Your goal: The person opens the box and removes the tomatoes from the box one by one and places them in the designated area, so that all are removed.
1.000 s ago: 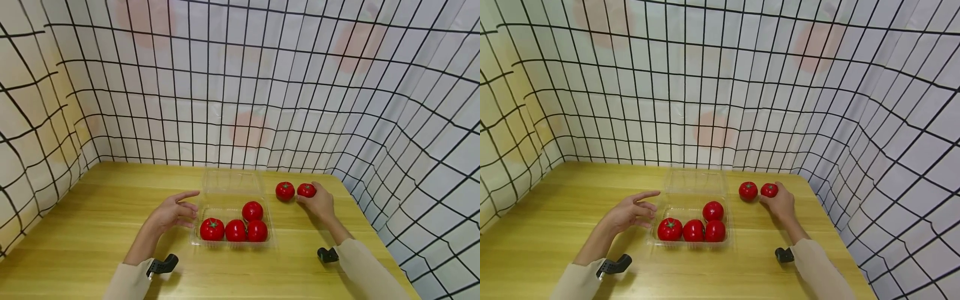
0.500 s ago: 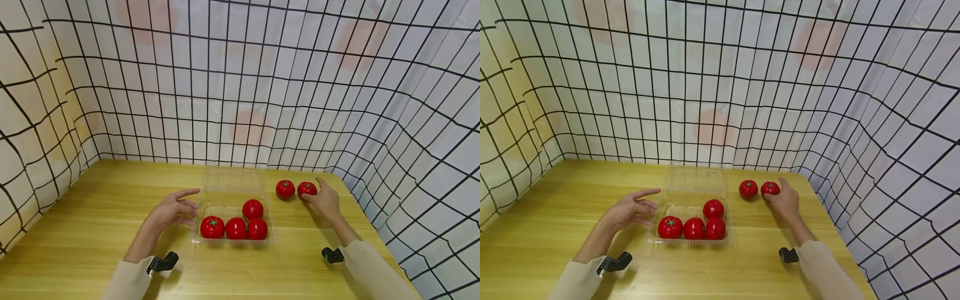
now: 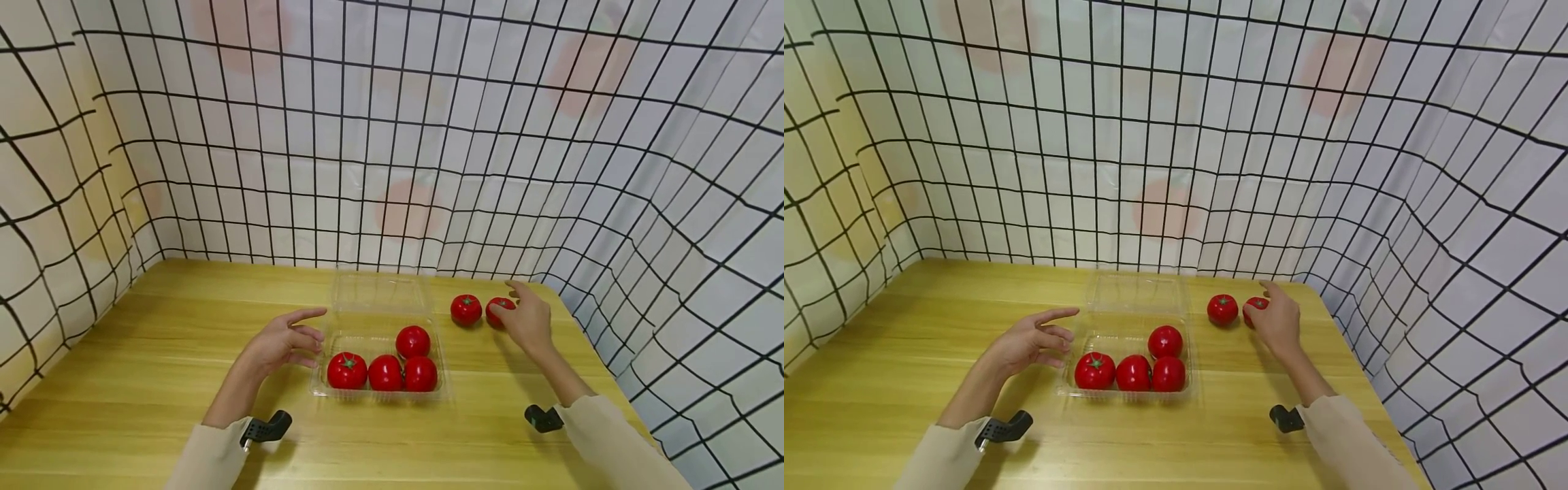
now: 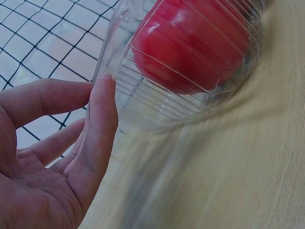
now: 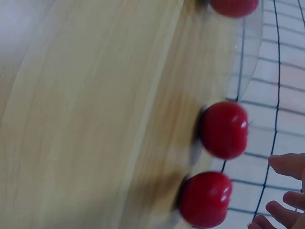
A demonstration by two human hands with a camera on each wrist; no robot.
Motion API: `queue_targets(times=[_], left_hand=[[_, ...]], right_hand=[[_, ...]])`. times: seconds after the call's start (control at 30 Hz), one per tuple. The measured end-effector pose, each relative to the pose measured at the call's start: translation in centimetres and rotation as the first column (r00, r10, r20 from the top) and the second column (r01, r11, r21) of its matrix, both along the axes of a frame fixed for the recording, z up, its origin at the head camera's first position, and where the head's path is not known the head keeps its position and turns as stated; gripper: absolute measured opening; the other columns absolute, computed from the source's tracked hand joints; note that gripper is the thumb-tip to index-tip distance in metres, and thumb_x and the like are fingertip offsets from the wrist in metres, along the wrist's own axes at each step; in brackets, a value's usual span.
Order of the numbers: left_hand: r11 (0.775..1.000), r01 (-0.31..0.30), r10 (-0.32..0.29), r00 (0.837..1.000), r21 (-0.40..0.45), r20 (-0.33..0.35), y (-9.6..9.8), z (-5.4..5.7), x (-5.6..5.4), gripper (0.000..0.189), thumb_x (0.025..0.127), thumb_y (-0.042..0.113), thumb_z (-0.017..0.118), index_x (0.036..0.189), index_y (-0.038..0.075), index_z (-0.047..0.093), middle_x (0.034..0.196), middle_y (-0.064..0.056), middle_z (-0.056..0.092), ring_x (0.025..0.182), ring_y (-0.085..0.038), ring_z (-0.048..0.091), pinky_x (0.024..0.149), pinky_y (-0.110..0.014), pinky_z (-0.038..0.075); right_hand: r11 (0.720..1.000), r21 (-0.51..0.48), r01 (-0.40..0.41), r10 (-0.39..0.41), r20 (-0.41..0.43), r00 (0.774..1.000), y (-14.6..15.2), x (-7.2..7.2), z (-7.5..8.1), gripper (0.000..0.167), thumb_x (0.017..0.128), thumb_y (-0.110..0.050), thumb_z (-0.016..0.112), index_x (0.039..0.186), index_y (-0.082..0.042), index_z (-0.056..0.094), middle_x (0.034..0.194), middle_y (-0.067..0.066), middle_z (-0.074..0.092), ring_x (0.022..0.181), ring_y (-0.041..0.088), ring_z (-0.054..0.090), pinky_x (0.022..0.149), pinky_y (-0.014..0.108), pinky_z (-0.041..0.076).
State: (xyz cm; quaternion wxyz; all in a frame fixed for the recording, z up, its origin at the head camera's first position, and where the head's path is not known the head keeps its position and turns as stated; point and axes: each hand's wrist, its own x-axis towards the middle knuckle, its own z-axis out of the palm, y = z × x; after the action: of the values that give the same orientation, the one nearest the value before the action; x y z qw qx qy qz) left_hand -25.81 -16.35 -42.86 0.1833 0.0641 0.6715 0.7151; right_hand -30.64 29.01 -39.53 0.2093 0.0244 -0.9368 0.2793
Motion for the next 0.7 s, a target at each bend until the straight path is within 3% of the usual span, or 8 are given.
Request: queue_targets(times=[0.2,0.7], left_hand=[[1.000,-0.001,0.001,1.000,-0.002,0.001,0.0,0.0,0.0,0.073,0.089,-0.007,0.062,0.156,0.003,0.034,0.100,-0.012,0.066,0.079,-0.018,0.069,0.071,-0.039,0.065],[1.000,0.013,-0.013,1.000,0.004,0.002,0.0,0.0,-0.1,0.075,0.090,-0.006,0.063,0.157,0.003,0.032,0.100,-0.009,0.065,0.081,-0.017,0.069,0.071,-0.037,0.065]], right_hand=[[0.999,-0.020,-0.047,0.047,-0.032,0.998,-1.9,0.4,0.7,0.050,0.090,-0.023,0.074,0.135,-0.003,0.062,0.121,0.027,0.069,0.107,0.045,0.065,0.087,0.057,0.053],[0.978,-0.104,-0.179,0.180,0.005,0.984,-6.3,1.9,1.5,0.050,0.087,-0.019,0.080,0.132,-0.005,0.064,0.116,0.023,0.070,0.104,0.040,0.067,0.088,0.052,0.057]])
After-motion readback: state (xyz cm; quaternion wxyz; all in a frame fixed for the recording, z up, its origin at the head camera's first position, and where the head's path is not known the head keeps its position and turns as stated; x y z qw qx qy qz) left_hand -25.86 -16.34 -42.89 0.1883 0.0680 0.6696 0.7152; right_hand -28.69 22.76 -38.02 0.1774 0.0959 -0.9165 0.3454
